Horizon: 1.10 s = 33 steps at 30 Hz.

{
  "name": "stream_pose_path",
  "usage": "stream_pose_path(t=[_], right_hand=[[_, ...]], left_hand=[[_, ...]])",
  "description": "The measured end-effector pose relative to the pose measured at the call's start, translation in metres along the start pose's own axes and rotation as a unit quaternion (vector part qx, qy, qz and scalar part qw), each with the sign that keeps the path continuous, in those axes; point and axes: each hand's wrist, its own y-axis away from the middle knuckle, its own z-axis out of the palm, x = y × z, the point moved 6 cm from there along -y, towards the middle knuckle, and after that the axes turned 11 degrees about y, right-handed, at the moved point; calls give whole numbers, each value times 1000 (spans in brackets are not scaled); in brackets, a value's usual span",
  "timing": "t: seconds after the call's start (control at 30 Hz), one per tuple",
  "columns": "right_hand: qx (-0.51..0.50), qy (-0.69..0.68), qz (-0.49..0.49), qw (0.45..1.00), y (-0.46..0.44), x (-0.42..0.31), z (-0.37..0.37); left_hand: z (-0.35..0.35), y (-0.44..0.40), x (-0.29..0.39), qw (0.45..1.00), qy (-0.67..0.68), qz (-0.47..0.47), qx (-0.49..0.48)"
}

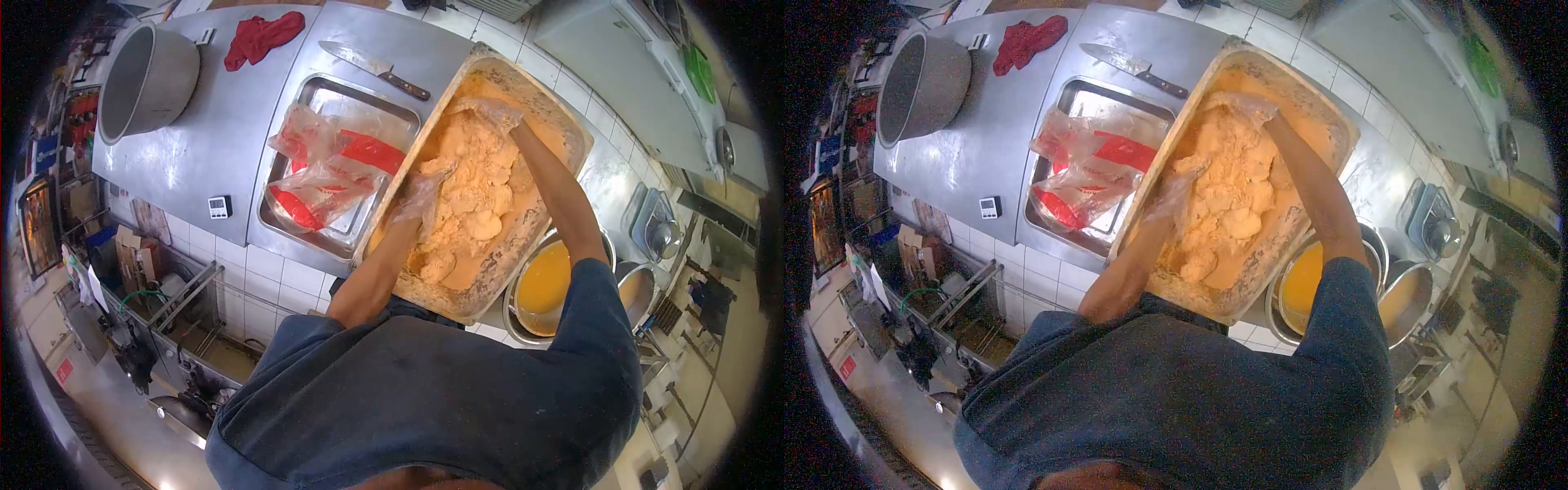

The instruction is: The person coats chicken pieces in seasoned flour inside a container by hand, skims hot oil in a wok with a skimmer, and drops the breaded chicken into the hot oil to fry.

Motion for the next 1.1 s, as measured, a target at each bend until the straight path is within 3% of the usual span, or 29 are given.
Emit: stream_pose_path(t=[0.2, 0.3, 0.37, 0.43, 0.5, 0.53, 0.63, 0.73, 0.83, 0.87, 0.9, 0.93, 1.0, 1.1], right_hand=[[-15, -197, 25, 980, 20, -14, 25], [9, -296, 17, 955, 52, -32, 24], [32, -364, 3, 931, 83, -51, 21], [30, -208, -108, 972, 104, -60, 25], [58, -91, -112, 988, 130, -62, 43], [89, -51, -67, 992, 141, -75, 53], [118, 96, -10, 988, 183, -135, 77], [81, 187, -29, 979, 221, -174, 89], [-22, 199, 24, 979, 234, -192, 66], [-66, 195, 54, 977, 229, -189, 57], [52, 171, 101, 979, 222, -172, 37], [145, 170, 125, 967, 207, -134, 18], [277, 226, 169, 918, 177, -62, -16], [233, 382, 238, 862, 134, 13, -25]], left_hand=[[30, -6, 7, 994, 47, 69, -70], [45, -3, 14, 985, -21, 135, -103], [54, 10, 27, 968, -162, 164, -98], [63, 36, 43, 913, -350, 191, -83], [75, 67, 56, 839, -481, 240, -84], [81, 78, 59, 800, -523, 278, -96], [57, 97, 28, 574, -681, 435, -131], [47, 133, 18, 523, -720, 418, -183], [57, 151, 45, 727, -645, 192, -138], [48, 153, 47, 756, -608, 229, -70], [33, 151, 43, 780, -566, 267, -1], [14, 149, 36, 797, -519, 302, 66], [-32, 122, 3, 766, -570, 281, 98], [-44, 104, 0, 756, -619, 163, 141]])
